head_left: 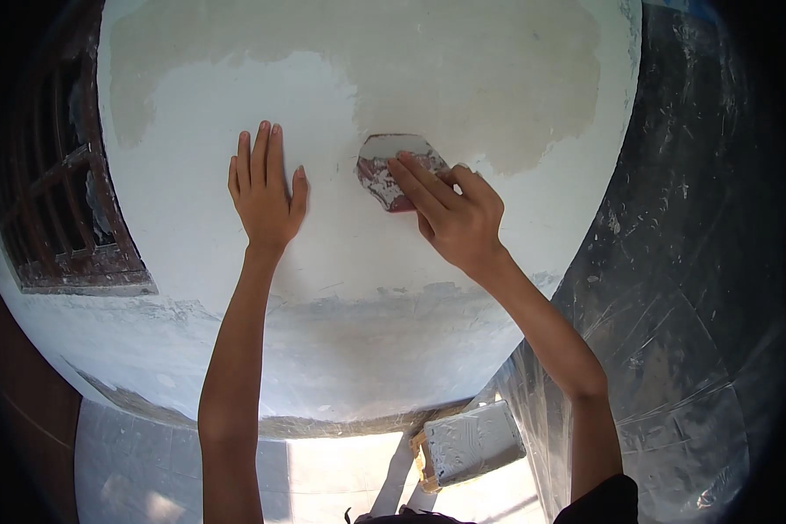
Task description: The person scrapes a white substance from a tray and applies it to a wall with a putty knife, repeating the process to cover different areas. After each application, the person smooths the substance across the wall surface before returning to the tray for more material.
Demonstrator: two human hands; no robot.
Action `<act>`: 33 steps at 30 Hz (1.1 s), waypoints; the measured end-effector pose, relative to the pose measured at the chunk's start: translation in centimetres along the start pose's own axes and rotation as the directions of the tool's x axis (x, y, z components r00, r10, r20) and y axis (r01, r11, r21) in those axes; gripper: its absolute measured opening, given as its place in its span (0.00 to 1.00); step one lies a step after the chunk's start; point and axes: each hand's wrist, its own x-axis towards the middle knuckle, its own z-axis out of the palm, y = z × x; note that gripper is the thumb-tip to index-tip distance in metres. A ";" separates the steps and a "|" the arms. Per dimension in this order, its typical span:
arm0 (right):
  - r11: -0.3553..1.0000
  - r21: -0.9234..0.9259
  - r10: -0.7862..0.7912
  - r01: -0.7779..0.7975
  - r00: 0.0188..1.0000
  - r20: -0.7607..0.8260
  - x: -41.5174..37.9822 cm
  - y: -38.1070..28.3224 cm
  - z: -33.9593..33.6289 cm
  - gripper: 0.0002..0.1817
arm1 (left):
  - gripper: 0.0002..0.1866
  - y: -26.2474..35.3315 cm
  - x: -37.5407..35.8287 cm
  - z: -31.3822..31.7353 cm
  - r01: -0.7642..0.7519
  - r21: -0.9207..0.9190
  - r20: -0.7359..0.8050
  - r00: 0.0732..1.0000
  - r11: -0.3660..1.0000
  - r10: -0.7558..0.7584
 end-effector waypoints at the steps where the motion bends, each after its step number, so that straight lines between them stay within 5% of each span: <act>1: 0.998 -0.069 -0.010 0.005 0.998 -0.066 2.7 1.3 0.2 0.30 | 0.32 0.0 0.1 0.0 0.000 0.000 0.005 1.000 1.000 0.000; 7: 0.975 -0.218 -0.061 0.042 0.995 -0.082 4.0 4.7 6.1 0.25 | 0.32 0.0 0.1 0.0 0.000 0.013 0.008 1.000 1.000 0.000; 16: 0.999 0.046 -0.002 -0.009 0.973 0.232 -7.7 -4.8 1.5 0.23 | 0.33 0.1 0.0 -0.1 -0.022 -0.001 0.010 1.000 1.000 0.022; 20: 0.891 0.361 0.186 -0.276 0.946 0.265 -4.5 -3.3 -1.0 0.16 | 0.33 -0.1 0.0 -0.1 -0.020 0.018 0.026 0.999 1.000 0.019; 22: 0.652 0.523 0.387 -0.549 0.834 0.393 -2.8 -1.3 0.0 0.13 | 0.33 0.1 -0.1 -0.1 -0.018 0.015 0.032 0.999 1.000 0.017; 24: 0.571 0.571 0.410 -0.590 0.807 0.425 -1.8 0.0 1.3 0.13 | 0.32 0.2 0.0 -0.2 0.010 0.023 0.018 1.000 1.000 -0.010; 26: 0.534 0.608 0.505 -0.588 0.798 0.328 -1.3 0.8 3.1 0.13 | 0.33 0.1 0.0 -0.3 -0.003 0.024 0.025 1.000 1.000 0.003; 27: 0.700 0.478 0.484 -0.530 0.845 0.228 -1.2 1.3 3.5 0.14 | 0.33 0.1 0.0 -0.3 -0.015 0.022 0.031 0.999 1.000 0.015; 28: 0.700 0.481 0.484 -0.528 0.846 0.224 -1.1 1.8 4.1 0.14 | 0.33 0.1 0.1 -0.3 -0.018 0.025 0.028 0.999 1.000 0.017; 30: 0.933 0.214 0.311 -0.290 0.948 -0.070 -1.5 2.6 5.2 0.16 | 0.33 0.1 0.0 -0.3 -0.014 0.016 0.032 0.999 1.000 0.014; 33: 0.936 0.142 0.335 -0.323 0.940 -0.069 -2.0 3.7 5.5 0.18 | 0.33 0.0 -0.1 -0.3 -0.021 0.027 0.029 0.999 0.999 0.020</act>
